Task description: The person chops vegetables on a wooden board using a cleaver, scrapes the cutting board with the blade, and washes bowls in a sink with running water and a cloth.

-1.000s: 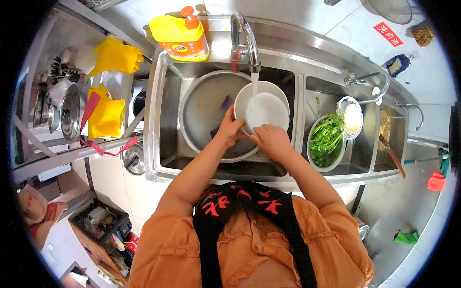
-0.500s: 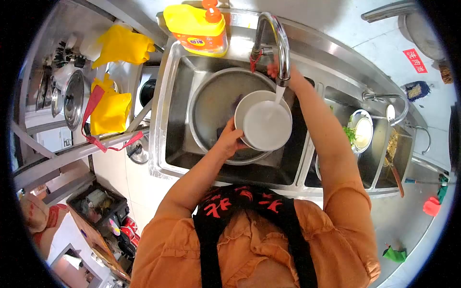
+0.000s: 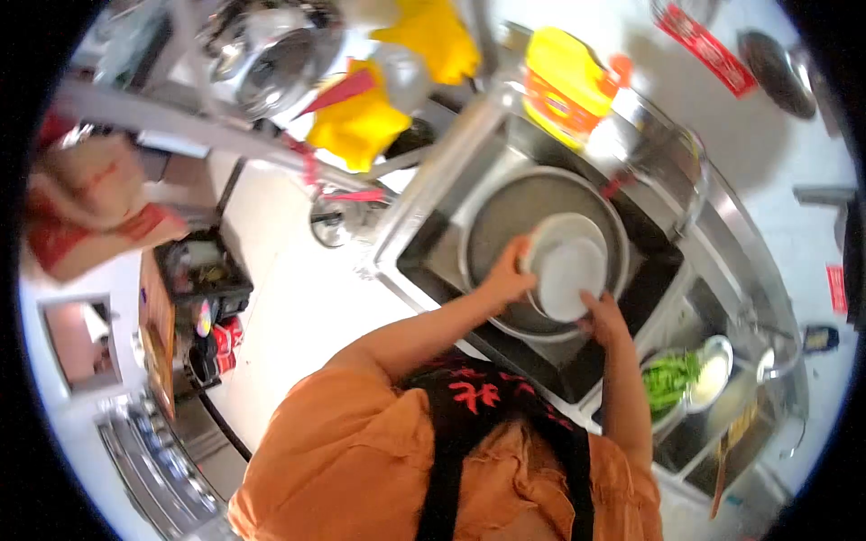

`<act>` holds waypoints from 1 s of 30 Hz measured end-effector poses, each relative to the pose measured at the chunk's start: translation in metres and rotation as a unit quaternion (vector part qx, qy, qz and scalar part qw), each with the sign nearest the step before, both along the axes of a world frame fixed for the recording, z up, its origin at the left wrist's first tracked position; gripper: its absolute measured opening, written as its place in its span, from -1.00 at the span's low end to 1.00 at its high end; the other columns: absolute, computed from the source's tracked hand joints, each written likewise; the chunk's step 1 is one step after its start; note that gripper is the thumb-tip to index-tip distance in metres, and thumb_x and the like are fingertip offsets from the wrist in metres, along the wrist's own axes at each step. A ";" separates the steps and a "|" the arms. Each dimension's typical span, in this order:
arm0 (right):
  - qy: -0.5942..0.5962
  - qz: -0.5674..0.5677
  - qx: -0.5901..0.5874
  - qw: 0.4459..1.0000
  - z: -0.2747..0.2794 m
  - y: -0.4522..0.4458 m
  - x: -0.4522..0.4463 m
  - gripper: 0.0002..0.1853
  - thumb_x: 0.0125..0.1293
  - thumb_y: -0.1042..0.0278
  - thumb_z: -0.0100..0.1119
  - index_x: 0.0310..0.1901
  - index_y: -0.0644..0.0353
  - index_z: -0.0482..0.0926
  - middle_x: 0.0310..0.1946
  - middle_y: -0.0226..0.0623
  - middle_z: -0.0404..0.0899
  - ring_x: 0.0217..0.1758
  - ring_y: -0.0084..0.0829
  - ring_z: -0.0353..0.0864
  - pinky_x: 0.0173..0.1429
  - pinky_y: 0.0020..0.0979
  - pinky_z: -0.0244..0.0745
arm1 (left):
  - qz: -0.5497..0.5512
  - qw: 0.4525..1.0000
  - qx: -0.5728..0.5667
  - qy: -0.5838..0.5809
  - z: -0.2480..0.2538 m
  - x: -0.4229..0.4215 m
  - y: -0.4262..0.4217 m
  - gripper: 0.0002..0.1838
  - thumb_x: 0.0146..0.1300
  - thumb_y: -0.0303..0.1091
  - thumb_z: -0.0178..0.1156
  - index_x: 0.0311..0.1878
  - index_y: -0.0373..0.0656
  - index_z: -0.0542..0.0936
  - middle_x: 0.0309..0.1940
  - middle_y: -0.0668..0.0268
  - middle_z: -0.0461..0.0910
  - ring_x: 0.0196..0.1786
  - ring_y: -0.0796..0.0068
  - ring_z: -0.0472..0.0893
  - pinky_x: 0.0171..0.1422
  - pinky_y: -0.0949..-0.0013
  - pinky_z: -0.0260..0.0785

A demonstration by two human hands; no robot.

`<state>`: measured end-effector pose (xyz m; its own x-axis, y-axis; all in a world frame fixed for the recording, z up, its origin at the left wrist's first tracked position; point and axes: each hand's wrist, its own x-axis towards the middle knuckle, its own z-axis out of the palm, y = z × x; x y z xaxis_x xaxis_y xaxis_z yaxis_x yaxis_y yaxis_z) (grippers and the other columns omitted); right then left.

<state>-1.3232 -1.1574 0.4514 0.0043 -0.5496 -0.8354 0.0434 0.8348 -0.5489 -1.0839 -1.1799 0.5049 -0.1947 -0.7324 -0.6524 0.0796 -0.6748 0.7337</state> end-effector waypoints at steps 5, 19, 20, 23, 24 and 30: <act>-0.129 -0.110 -0.064 0.983 -0.037 0.033 0.013 -0.46 0.25 0.26 0.13 0.23 0.17 0.22 0.01 -0.09 0.46 -0.05 -0.22 0.54 -0.14 -0.30 0.57 | -0.168 0.904 -0.335 -0.207 0.039 -0.018 0.020 -0.11 -0.20 -0.37 0.21 0.35 0.02 0.19 0.11 -0.03 0.25 0.19 0.00 0.32 0.29 0.22 0.19; -0.210 -0.208 -0.216 0.930 0.015 0.035 0.009 -0.47 0.33 0.03 -0.09 0.25 0.12 0.24 0.15 -0.26 0.38 0.18 -0.26 0.41 0.21 -0.19 0.38 | -0.244 0.658 -0.675 -0.229 0.122 -0.027 0.057 -0.27 -0.18 -0.50 0.20 0.21 0.09 0.40 0.06 -0.05 0.36 0.13 -0.10 0.40 0.14 0.11 0.39; -0.191 -0.207 -0.222 0.934 0.018 0.032 0.009 -0.47 0.32 0.04 -0.08 0.25 0.12 0.24 0.15 -0.26 0.38 0.17 -0.26 0.41 0.21 -0.19 0.38 | -0.212 0.636 -0.709 -0.219 0.125 -0.028 0.056 -0.33 -0.18 -0.51 0.19 0.16 0.04 0.45 0.03 -0.06 0.39 0.11 -0.12 0.43 0.15 0.10 0.38; -0.148 -0.217 -0.230 0.937 0.024 0.028 0.009 -0.47 0.31 0.07 -0.07 0.25 0.13 0.25 0.15 -0.25 0.38 0.17 -0.26 0.41 0.21 -0.20 0.37 | -0.205 0.618 -0.723 -0.232 0.134 -0.030 0.062 -0.31 -0.30 -0.48 0.34 0.09 -0.08 0.50 0.10 -0.06 0.37 0.17 -0.10 0.41 0.24 0.05 0.32; -0.140 -0.221 -0.233 0.937 0.025 0.023 0.008 -0.48 0.31 0.07 -0.07 0.24 0.14 0.25 0.14 -0.25 0.38 0.17 -0.26 0.41 0.21 -0.20 0.37 | -0.221 0.621 -0.714 -0.234 0.135 -0.028 0.063 -0.31 -0.30 -0.45 0.39 0.08 -0.11 0.50 0.14 -0.06 0.34 0.22 -0.11 0.37 0.28 0.05 0.28; -0.116 -0.226 -0.243 0.936 0.029 0.021 0.005 -0.49 0.29 0.12 -0.05 0.24 0.15 0.26 0.13 -0.25 0.39 0.16 -0.26 0.41 0.21 -0.20 0.36 | -0.149 0.650 -0.723 -0.184 0.130 -0.027 0.073 -0.27 -0.34 -0.33 0.46 0.07 -0.13 0.48 0.19 -0.22 0.24 0.27 -0.26 0.26 0.31 -0.04 0.21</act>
<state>-1.3183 -1.1359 0.4803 -0.1713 -0.8540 -0.4912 0.4967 0.3557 -0.7916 -1.1111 -1.1068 0.6353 -0.4935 -0.5975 0.6320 -0.2566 0.7943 0.5507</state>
